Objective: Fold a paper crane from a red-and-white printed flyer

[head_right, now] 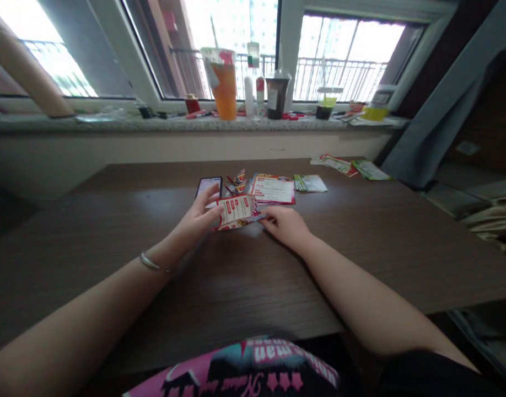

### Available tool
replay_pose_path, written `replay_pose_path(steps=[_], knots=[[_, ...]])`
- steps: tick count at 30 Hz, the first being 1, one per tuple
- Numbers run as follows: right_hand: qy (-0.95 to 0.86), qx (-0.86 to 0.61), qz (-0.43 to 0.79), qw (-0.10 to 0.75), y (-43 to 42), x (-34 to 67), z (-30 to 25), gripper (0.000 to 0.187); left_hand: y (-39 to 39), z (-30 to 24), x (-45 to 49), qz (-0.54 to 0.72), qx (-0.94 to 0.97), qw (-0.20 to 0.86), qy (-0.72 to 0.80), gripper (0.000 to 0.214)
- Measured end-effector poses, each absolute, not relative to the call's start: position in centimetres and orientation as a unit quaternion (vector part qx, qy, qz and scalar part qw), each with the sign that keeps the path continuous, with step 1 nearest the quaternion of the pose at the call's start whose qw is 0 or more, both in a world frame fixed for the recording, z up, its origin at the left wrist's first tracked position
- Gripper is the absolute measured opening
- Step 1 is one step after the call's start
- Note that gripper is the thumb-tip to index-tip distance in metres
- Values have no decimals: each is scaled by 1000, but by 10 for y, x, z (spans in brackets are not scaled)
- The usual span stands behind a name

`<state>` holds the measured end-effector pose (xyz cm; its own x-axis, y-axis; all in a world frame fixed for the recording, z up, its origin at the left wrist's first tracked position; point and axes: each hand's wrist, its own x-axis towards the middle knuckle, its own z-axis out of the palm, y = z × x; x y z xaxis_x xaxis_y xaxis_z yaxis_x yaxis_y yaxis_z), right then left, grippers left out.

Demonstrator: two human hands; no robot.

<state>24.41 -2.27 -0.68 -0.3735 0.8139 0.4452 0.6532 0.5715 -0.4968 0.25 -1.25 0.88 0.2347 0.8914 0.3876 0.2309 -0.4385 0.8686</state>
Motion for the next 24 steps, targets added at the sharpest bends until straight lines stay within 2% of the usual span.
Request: replay_pose_path(steps=[3,6,9,15,24], knots=[[-837,-449,86,301,-28,241,-2,18,-23,16,3,382,806,177,416,78],[-854,-433,60,283,-33,238,2,17,-37,22,9,299,860,101,401,99],[-870,-413,31,267,-39,235,6,18,-47,22,16,259,879,54,397,104],[-892,-393,-37,220,-49,230,9,19,-45,18,16,245,865,59,433,105],[-886,-408,-55,214,-54,223,8,20,-45,21,17,295,871,128,372,87]])
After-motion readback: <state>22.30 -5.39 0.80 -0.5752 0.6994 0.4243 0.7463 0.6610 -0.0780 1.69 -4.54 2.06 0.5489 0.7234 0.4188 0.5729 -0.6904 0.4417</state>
